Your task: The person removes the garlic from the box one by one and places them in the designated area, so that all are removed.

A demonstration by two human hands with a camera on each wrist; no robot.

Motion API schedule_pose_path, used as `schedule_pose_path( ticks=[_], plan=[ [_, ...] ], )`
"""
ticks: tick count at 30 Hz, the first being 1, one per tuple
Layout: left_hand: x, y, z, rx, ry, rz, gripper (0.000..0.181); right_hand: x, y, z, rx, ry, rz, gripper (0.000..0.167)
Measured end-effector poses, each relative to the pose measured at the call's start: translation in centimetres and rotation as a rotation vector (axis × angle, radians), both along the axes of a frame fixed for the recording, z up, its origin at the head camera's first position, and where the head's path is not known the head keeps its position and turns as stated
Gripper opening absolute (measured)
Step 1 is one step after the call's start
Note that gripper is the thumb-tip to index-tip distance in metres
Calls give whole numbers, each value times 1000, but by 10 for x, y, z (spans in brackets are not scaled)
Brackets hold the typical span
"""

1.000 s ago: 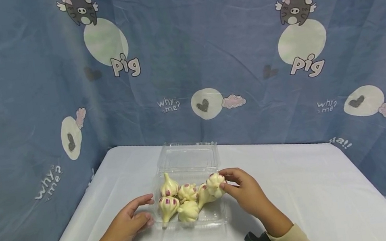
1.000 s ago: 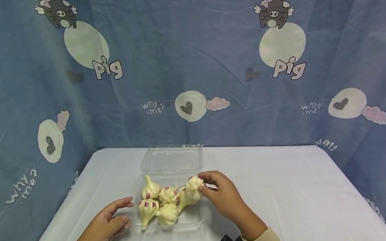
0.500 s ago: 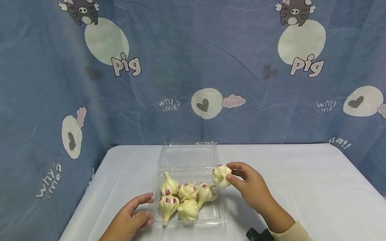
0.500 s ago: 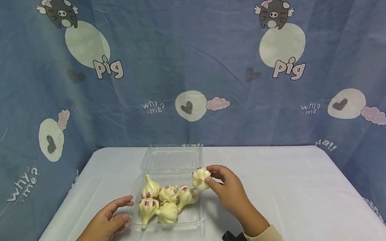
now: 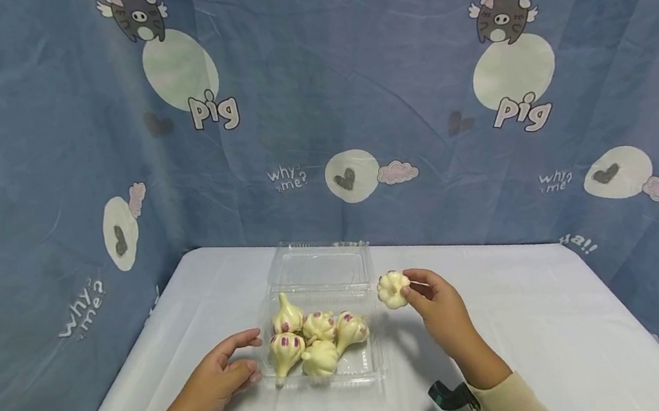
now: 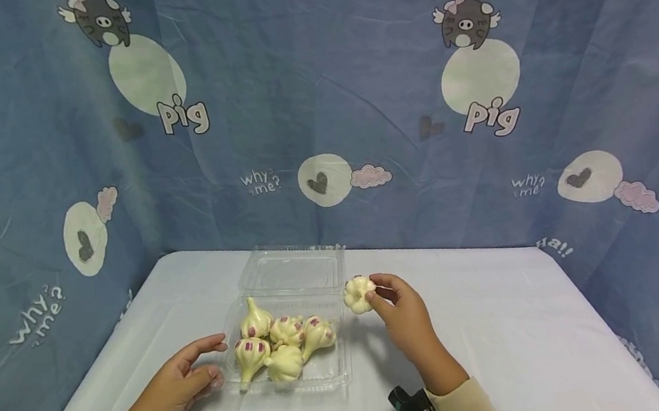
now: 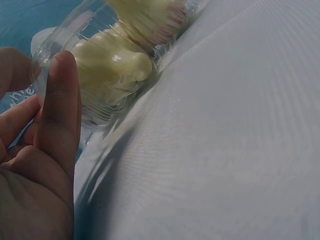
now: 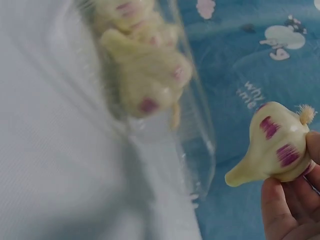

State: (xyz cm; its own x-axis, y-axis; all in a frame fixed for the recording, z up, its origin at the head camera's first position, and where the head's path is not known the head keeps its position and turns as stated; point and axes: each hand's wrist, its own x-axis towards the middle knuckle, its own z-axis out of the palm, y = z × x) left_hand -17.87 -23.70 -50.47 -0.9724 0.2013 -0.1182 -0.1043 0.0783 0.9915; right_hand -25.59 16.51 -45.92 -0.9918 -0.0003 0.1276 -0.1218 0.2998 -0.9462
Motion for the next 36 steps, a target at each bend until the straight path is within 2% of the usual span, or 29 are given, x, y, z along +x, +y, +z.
schedule_pose_path(
  ticks=[8, 13, 23, 30, 36],
  plan=[
    [1, 0, 2, 20, 23, -23, 66, -3, 26, -13, 75, -56, -29, 42],
    [2, 0, 1, 8, 18, -6, 64, -5, 40, -18, 77, -82, -37, 42],
    [0, 1, 1, 18, 11, -2, 65, -7, 61, -26, 120, -91, -58, 43],
    [0, 1, 1, 25, 3, -2, 64, -7, 75, -32, 196, -95, -60, 45],
    [2, 1, 2, 33, 13, -10, 64, -6, 83, -32, 200, -112, -79, 46]
  ],
)
